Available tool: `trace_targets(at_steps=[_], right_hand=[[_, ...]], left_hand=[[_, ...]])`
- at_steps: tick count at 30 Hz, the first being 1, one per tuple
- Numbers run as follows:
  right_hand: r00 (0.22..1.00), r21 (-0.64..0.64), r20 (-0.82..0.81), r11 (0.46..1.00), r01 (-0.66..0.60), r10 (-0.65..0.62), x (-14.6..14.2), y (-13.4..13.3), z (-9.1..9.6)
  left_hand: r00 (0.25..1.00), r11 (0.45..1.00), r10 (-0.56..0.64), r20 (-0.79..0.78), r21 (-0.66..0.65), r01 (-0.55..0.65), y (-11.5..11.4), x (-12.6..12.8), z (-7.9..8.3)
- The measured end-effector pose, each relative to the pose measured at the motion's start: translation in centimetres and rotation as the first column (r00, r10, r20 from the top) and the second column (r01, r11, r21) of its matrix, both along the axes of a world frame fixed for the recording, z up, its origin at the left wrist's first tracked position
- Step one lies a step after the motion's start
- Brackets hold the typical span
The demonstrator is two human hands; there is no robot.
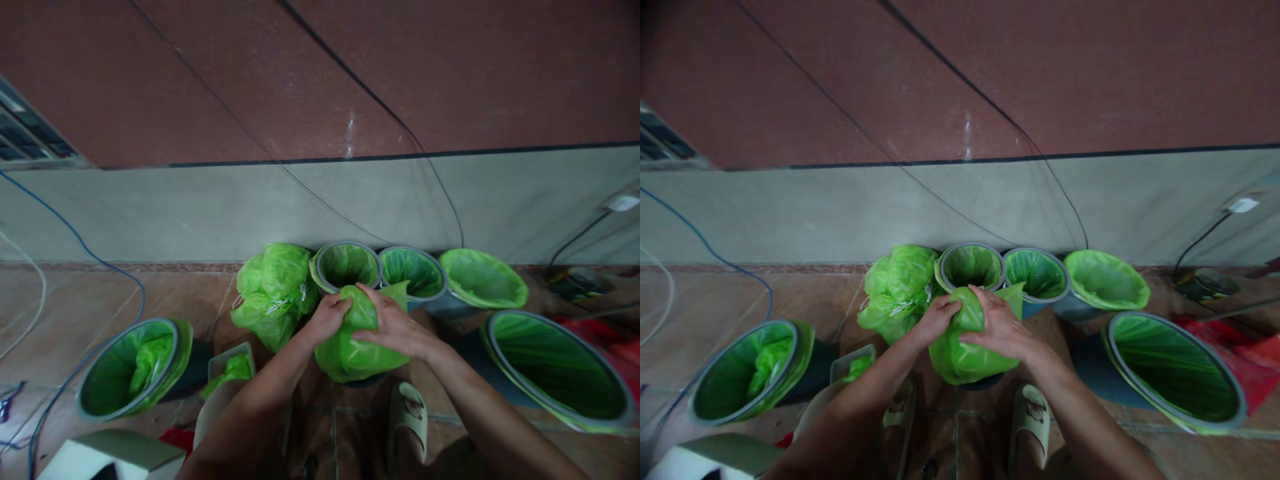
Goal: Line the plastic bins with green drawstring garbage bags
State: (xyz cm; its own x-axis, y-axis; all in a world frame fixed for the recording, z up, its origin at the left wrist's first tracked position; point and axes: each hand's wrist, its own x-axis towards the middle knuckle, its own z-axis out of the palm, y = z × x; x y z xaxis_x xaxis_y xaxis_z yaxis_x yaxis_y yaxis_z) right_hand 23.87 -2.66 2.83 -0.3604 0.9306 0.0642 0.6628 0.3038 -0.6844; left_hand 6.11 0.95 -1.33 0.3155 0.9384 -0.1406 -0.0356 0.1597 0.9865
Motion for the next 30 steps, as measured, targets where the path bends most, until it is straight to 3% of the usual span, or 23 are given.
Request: trace_targets(at_steps=[4,7,9,11,14,17,19,22,24,28,30], right_hand=[[0.999,-0.176,-0.025,0.983,-0.051,0.047,-0.6,-0.3,0.1],[0.996,-0.251,-0.083,0.967,-0.048,0.028,-0.6,-0.1,0.0],[0.987,-0.299,-0.159,0.953,-0.043,-0.006,-0.4,0.1,-0.3],[0.959,-0.372,-0.266,0.928,-0.009,-0.097,-0.3,0.3,-0.6],[0.861,-0.546,-0.391,0.835,0.069,-0.326,-0.2,0.5,-0.9],[0.713,-0.686,-0.433,0.715,0.136,-0.552,-0.6,0.7,-0.6],[0.607,-0.725,-0.47,0.672,0.148,-0.641,-1.2,0.9,-0.3],[0.495,-0.716,-0.527,0.674,0.18,-0.691,-2.4,1.3,-0.2],[0.459,-0.698,-0.562,0.692,0.184,-0.688,-3.5,1.7,-0.4],[0.437,-0.674,-0.595,0.715,0.186,-0.675,-6.4,2.8,-0.8],[0.459,-0.622,-0.621,0.756,0.206,-0.636,-8.4,3.9,-1.0]], left_hand=[[0.992,0.989,0.091,0.091,-0.128,-0.079,-0.2,-0.2,1.1],[0.996,0.991,0.067,0.05,-0.121,-0.061,-0.1,-0.5,1.5],[0.998,0.999,0.033,-0.055,-0.01,-0.033,0.1,-0.9,2.0],[0.976,0.983,0.079,-0.205,0.179,-0.041,0.2,-1.5,2.8],[0.898,0.914,0.263,-0.352,0.39,-0.115,0.3,-2.6,4.1],[0.852,0.885,0.358,-0.383,0.429,-0.179,0.2,-3.7,4.9],[0.848,0.876,0.382,-0.367,0.435,-0.206,0.1,-4.3,5.0],[0.845,0.86,0.408,-0.345,0.456,-0.229,-0.3,-4.8,4.9],[0.835,0.838,0.429,-0.344,0.497,-0.226,-0.5,-5.2,4.9],[0.789,0.779,0.53,-0.312,0.546,-0.308,-0.7,-6.8,5.4],[0.766,0.763,0.58,-0.278,0.513,-0.392,-0.3,-8.1,5.5]])
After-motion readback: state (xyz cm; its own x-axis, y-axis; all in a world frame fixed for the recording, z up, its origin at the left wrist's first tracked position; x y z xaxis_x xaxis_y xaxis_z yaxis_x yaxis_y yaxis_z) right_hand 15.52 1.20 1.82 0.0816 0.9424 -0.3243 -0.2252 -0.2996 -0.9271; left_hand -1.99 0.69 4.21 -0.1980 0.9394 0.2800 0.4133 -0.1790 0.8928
